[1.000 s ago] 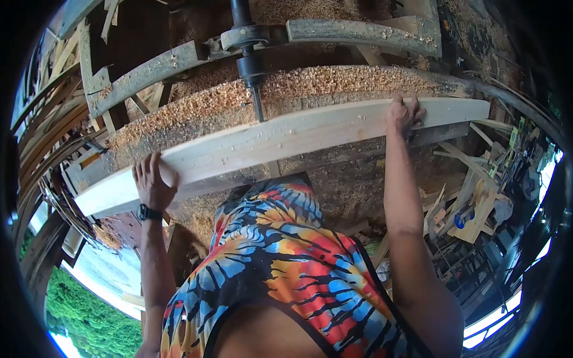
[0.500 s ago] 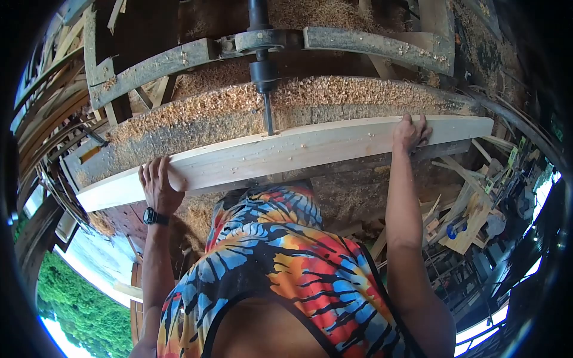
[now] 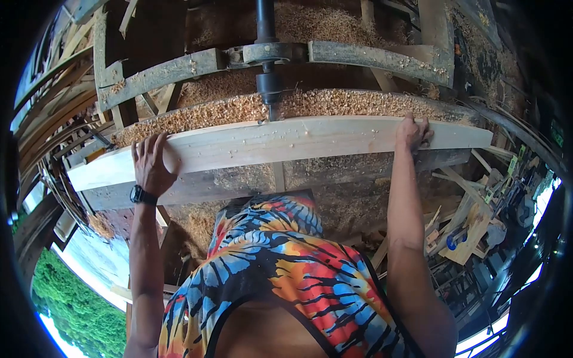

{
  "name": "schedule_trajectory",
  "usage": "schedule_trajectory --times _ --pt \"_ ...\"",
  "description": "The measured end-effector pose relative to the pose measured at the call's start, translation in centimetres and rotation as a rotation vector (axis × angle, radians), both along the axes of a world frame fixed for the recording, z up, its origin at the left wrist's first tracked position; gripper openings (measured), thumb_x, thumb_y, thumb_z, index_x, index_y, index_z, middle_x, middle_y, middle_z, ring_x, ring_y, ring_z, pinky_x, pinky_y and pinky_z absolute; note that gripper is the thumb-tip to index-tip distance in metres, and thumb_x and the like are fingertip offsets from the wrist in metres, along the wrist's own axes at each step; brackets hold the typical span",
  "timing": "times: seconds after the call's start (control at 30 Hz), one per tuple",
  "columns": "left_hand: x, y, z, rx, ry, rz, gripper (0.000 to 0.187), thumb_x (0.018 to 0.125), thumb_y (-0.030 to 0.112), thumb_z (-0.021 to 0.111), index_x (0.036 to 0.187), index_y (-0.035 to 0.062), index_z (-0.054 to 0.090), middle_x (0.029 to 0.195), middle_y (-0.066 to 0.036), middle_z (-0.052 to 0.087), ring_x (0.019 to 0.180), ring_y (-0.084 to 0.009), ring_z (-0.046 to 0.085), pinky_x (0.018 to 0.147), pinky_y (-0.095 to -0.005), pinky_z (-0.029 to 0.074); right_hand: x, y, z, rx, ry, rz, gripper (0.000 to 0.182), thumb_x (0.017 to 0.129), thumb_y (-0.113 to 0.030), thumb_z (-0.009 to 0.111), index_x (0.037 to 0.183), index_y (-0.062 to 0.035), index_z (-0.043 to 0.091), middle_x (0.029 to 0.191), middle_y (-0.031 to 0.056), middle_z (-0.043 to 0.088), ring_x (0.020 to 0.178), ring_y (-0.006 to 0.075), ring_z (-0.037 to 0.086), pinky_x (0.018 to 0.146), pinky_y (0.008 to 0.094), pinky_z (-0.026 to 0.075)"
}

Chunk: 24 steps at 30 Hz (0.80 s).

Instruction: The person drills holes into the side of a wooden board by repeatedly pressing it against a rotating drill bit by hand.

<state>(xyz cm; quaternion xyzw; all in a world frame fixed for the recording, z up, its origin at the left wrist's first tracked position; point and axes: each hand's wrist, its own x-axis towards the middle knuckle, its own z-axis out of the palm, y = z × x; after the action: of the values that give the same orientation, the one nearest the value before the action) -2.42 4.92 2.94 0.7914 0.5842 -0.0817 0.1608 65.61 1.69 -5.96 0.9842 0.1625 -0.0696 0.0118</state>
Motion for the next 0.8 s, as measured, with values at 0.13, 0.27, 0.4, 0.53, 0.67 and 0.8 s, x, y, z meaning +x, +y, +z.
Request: schedule_trajectory --times 0.13,0.27,0.4,0.53,0.67,0.8 --pt "-0.5 -0.3 -0.5 0.036 -0.052 -0.014 0.088 0.069 0.028 0.092 0.145 0.0156 0.051 0.137 -0.013 0.058 0.134 -0.0340 0.052 0.125 -0.0615 0.022 0.4 -0.4 -0.4 0.052 0.020 -0.021 0.073 0.098 -0.060 0.058 0.162 -0.0316 0.038 0.175 0.0152 0.014 0.160 0.0456 0.012 0.123 0.0650 0.024" --pt "-0.4 -1.4 -0.6 0.059 -0.052 -0.007 0.090 0.067 0.026 0.092 0.146 0.0143 0.050 0.139 -0.013 0.057 0.135 -0.0350 0.051 0.125 -0.0597 0.024 1.5 -1.6 -1.6 0.046 0.002 0.021 0.072 0.098 -0.061 0.057 0.161 -0.0308 0.040 0.175 0.0149 0.016 0.160 0.0443 0.013 0.124 0.0641 0.022" --pt "-0.6 -4.8 0.2 0.004 -0.026 0.007 0.081 0.072 0.030 0.089 0.142 0.0125 0.052 0.138 -0.013 0.058 0.133 -0.0334 0.053 0.122 -0.0580 0.027 -0.5 -3.0 -0.3 0.048 -0.032 0.088 0.072 0.100 -0.057 0.055 0.159 -0.0178 0.047 0.171 0.0091 0.031 0.161 0.0327 0.015 0.128 0.0555 0.012" --pt "-1.1 -5.5 0.4 -0.031 -0.002 0.007 0.086 0.068 0.029 0.091 0.143 0.0140 0.053 0.139 -0.011 0.058 0.134 -0.0323 0.053 0.122 -0.0583 0.027 -1.1 -3.6 0.0 0.069 -0.034 0.060 0.071 0.098 -0.056 0.059 0.160 -0.0263 0.042 0.173 0.0146 0.023 0.160 0.0406 0.013 0.125 0.0616 0.019" --pt "-1.3 -4.6 0.7 -0.064 -0.006 0.030 0.090 0.063 0.027 0.092 0.144 0.0173 0.054 0.140 -0.009 0.058 0.136 -0.0323 0.052 0.123 -0.0620 0.025 -0.4 -3.4 -0.9 -0.003 -0.035 0.051 0.073 0.099 -0.054 0.058 0.162 -0.0240 0.040 0.173 0.0173 0.025 0.161 0.0383 0.013 0.128 0.0590 0.014" --pt "-1.4 -2.9 0.5 -0.042 -0.001 -0.008 0.087 0.067 0.033 0.092 0.144 0.0175 0.054 0.137 -0.011 0.060 0.133 -0.0332 0.054 0.123 -0.0617 0.025 0.0 -2.5 -1.1 -0.002 -0.050 0.095 0.071 0.098 -0.053 0.059 0.160 -0.0215 0.045 0.171 0.0184 0.027 0.161 0.0349 0.014 0.128 0.0559 0.014"
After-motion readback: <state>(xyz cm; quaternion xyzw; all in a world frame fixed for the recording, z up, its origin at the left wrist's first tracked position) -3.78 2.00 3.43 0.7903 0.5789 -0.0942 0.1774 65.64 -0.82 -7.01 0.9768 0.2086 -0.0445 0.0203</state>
